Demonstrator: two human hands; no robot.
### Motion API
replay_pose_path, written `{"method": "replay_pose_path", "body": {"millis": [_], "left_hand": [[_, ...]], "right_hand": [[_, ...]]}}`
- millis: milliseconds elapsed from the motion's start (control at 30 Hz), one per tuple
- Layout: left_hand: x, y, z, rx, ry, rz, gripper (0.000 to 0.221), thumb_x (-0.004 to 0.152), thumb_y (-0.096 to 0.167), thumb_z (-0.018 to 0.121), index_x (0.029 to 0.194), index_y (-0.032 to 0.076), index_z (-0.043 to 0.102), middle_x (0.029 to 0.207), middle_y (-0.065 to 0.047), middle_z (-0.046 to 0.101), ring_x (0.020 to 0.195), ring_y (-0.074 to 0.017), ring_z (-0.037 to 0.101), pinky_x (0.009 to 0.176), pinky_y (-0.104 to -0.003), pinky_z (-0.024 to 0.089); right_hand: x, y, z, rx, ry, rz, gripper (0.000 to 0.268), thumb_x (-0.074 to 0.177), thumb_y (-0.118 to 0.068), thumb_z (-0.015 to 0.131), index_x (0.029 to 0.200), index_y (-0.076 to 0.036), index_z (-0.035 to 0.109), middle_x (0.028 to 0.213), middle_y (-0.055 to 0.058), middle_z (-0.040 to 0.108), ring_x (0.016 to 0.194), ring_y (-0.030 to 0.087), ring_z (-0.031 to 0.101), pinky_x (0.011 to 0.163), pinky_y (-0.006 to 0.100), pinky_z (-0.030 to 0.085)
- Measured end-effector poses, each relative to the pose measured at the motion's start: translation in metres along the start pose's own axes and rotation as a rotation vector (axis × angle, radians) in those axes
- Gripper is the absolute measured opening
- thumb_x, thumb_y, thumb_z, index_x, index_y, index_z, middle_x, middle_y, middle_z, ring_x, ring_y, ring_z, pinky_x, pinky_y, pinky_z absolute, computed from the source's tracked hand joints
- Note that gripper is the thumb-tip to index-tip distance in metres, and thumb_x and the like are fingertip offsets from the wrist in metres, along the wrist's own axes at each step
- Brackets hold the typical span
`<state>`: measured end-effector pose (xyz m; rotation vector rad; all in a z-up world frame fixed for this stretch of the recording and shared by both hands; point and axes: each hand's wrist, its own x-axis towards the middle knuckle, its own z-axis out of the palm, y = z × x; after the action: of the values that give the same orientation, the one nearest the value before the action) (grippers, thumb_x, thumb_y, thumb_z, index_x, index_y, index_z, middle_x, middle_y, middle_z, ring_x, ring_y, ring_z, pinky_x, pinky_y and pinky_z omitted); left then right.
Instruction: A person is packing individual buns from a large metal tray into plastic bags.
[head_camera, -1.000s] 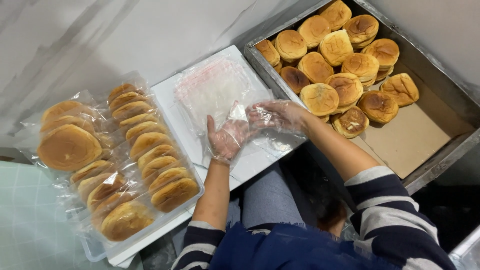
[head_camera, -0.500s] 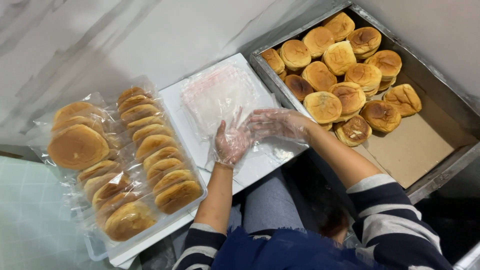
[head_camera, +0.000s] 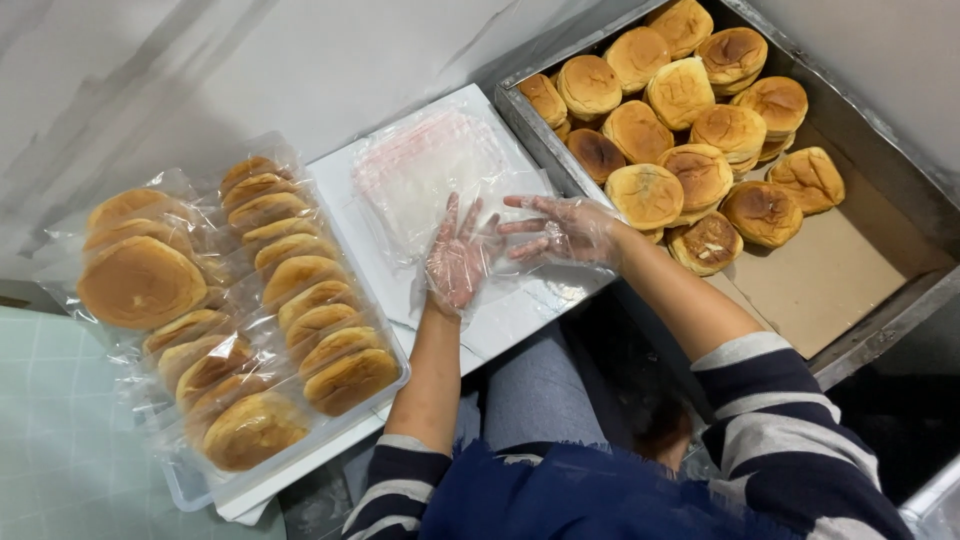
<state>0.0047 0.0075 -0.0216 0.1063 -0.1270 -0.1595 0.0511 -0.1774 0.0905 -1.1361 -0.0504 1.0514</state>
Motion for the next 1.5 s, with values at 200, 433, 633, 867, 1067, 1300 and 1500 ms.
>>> {"method": "replay_pose_path", "body": {"millis": [200, 433, 633, 867, 1067, 1300, 1500], "left_hand": [[0.001, 0.001, -0.001, 0.025, 0.018, 0.043, 0.041, 0.090, 0.027, 0.040, 0.130, 0.032, 0.034, 0.128, -0.002, 0.042, 0.114, -0.0310, 0.044, 0.091, -0.051, 0.040], [-0.001, 0.004, -0.009, 0.200, 0.098, 0.119, 0.043, 0.086, 0.028, 0.046, 0.128, 0.029, 0.037, 0.136, 0.001, 0.032, 0.124, -0.0343, 0.029, 0.097, -0.055, 0.028], [-0.001, 0.004, -0.010, 0.179, 0.140, 0.144, 0.036, 0.089, 0.030, 0.042, 0.125, 0.027, 0.042, 0.137, 0.000, 0.032, 0.125, -0.0359, 0.027, 0.098, -0.057, 0.022], [-0.002, 0.007, -0.017, 0.030, 0.111, 0.111, 0.035, 0.091, 0.033, 0.035, 0.124, 0.025, 0.042, 0.138, -0.001, 0.030, 0.125, -0.0368, 0.028, 0.097, -0.058, 0.028], [-0.001, 0.004, -0.014, 0.117, 0.104, 0.136, 0.033, 0.091, 0.036, 0.036, 0.119, 0.023, 0.046, 0.136, -0.002, 0.033, 0.123, -0.0365, 0.031, 0.098, -0.056, 0.029], [0.008, -0.009, -0.011, 0.158, 0.095, 0.130, 0.030, 0.090, 0.034, 0.038, 0.117, 0.023, 0.047, 0.133, -0.003, 0.037, 0.122, -0.0353, 0.035, 0.097, -0.054, 0.032], [0.012, -0.010, 0.004, 0.284, 0.050, 0.134, 0.034, 0.092, 0.035, 0.038, 0.124, 0.026, 0.041, 0.136, 0.000, 0.032, 0.124, -0.0360, 0.029, 0.098, -0.053, 0.024]], "right_hand": [[-0.005, -0.004, 0.013, -0.020, 0.060, 0.046, 0.050, 0.082, -0.038, 0.043, 0.129, -0.022, 0.038, 0.129, 0.019, 0.041, 0.101, 0.043, 0.050, 0.088, 0.052, 0.039], [-0.004, -0.002, 0.008, -0.038, 0.007, 0.005, 0.067, 0.073, -0.054, 0.047, 0.132, -0.026, 0.032, 0.133, 0.018, 0.036, 0.103, 0.042, 0.050, 0.088, 0.050, 0.040], [0.005, -0.006, -0.018, -0.125, 0.029, -0.100, 0.077, 0.069, -0.063, 0.045, 0.131, -0.019, 0.034, 0.131, 0.015, 0.038, 0.113, 0.035, 0.043, 0.095, 0.046, 0.035], [-0.001, -0.012, -0.019, -0.226, 0.067, -0.126, 0.064, 0.077, -0.054, 0.043, 0.129, -0.017, 0.038, 0.127, 0.012, 0.045, 0.111, 0.031, 0.048, 0.091, 0.045, 0.040], [-0.028, -0.026, 0.001, -0.126, 0.108, -0.081, 0.061, 0.078, -0.043, 0.048, 0.129, -0.012, 0.034, 0.121, 0.019, 0.048, 0.103, 0.038, 0.052, 0.084, 0.048, 0.044], [-0.024, 0.009, -0.023, -0.108, 0.245, -0.162, 0.015, 0.078, -0.009, 0.060, 0.088, -0.003, 0.052, 0.082, 0.019, 0.062, 0.076, 0.031, 0.064, 0.068, 0.041, 0.055], [-0.033, 0.017, -0.011, 0.119, 0.210, -0.213, 0.006, 0.077, -0.007, 0.058, 0.074, -0.006, 0.053, 0.102, 0.021, 0.060, 0.094, 0.038, 0.059, 0.084, 0.049, 0.046]]}}
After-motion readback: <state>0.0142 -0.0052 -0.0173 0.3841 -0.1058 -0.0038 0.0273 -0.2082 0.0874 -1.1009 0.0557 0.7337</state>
